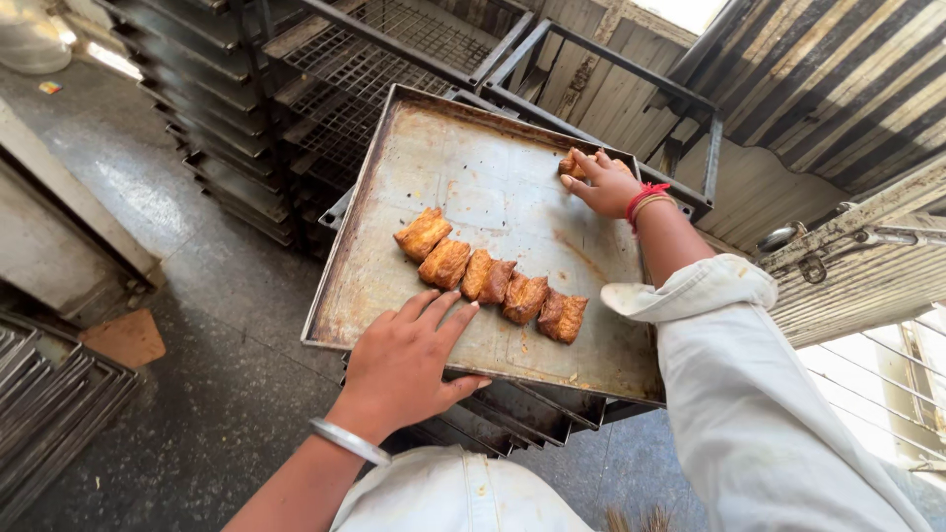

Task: The person scrapes food residue off metal baking trays using a metal scraper. They remove several trays from a rack, scrape them clean, and place them back. They also gather baked goods from a tray and place them on a counter.

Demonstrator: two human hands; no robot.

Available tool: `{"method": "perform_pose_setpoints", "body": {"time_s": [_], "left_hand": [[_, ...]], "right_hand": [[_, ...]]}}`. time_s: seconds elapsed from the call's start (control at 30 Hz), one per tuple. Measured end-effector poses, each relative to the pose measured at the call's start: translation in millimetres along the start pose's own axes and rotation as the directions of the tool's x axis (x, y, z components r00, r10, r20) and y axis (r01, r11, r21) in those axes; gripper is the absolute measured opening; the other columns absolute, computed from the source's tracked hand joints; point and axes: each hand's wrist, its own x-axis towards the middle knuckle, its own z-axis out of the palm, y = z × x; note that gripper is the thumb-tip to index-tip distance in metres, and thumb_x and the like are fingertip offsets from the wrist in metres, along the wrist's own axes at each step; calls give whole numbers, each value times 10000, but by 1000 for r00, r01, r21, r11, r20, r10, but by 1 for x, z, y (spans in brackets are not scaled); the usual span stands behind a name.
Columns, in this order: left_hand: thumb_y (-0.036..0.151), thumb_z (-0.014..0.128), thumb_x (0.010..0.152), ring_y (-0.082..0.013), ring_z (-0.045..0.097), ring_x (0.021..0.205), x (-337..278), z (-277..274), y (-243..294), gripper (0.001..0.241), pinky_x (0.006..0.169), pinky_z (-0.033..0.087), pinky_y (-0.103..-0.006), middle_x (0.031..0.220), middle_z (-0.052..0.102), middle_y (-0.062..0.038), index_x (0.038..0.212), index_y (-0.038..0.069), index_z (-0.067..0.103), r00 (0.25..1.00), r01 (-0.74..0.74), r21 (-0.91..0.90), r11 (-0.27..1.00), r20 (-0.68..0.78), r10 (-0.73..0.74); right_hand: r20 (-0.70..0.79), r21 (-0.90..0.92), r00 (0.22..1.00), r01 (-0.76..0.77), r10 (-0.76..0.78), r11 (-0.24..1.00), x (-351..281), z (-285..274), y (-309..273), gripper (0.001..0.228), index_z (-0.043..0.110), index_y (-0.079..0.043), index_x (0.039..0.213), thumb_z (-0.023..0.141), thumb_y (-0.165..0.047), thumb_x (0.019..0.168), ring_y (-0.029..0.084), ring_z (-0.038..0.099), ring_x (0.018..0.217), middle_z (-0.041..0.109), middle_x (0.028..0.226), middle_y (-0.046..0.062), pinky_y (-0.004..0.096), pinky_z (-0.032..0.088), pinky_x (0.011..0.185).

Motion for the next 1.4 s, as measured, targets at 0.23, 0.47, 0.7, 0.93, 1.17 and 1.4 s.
{"method": "perform_pose_setpoints", "body": {"time_s": [0.23, 0.47, 0.7, 0.93, 1.17, 1.4], "left_hand": [[694, 667, 781, -293, 474, 1343, -1, 0, -1, 858, 969, 459, -431, 1440, 540, -108, 1413, 132, 525, 1000, -15, 19, 1000, -13, 15], [704, 656, 777, -273, 459, 1352, 1, -4, 1, 871, 975, 460, -428, 1504, 528, -89, 1459, 177, 529, 999, -9, 55, 998, 35, 7], [716, 694, 727, -243, 468, 1344, 7, -12, 6, 917, 953, 477, -414, 1498, 536, -67, 1464, 195, 529, 998, 29, 27, 999, 52, -31], [726, 730, 677, -256, 475, 1350, 9, -12, 7, 967, 945, 488, -415, 1479, 550, -73, 1457, 189, 533, 998, 29, 60, 998, 50, -32], [700, 731, 724, -261, 483, 1328, 3, -7, 3, 923, 950, 485, -422, 1449, 571, -83, 1460, 176, 542, 999, 24, 31, 999, 31, -24], [697, 731, 725, -267, 503, 1314, 1, -1, 1, 883, 954, 480, -423, 1389, 584, -85, 1387, 140, 560, 999, 2, 17, 1000, -47, -1]], "right_hand": [[46, 29, 977, 209, -210, 977, -74, -10, -22, 833, 291, -209, 1605, 566, -607, 926, 459, 343, 1451, 191, 1654, 278, 475, 323, 1176], [89, 11, 962, 258, -258, 966, -215, -25, -22, 744, 392, -228, 1551, 614, -542, 914, 384, 455, 1430, 323, 1642, 185, 443, 399, 1159], [70, -54, 995, 78, -75, 995, -309, 7, -91, 775, 235, -148, 1619, 502, -515, 990, 420, 206, 1495, 184, 1653, 286, 510, 277, 1141], [55, -132, 999, 9, -1, 991, -287, -5, -178, 802, 221, -64, 1591, 405, -601, 1024, 517, 306, 1444, 285, 1533, 399, 507, 348, 1142], [58, 147, 993, -108, 100, 983, -291, -43, -149, 718, 374, -251, 1582, 513, -498, 922, 354, 617, 1269, 624, 1396, 176, 448, 487, 1075], [-117, 16, 985, 131, -129, 991, -287, -10, -88, 498, 611, -90, 1321, 658, -408, 941, 376, 553, 1323, 557, 1452, 240, 433, 461, 1062]]}}
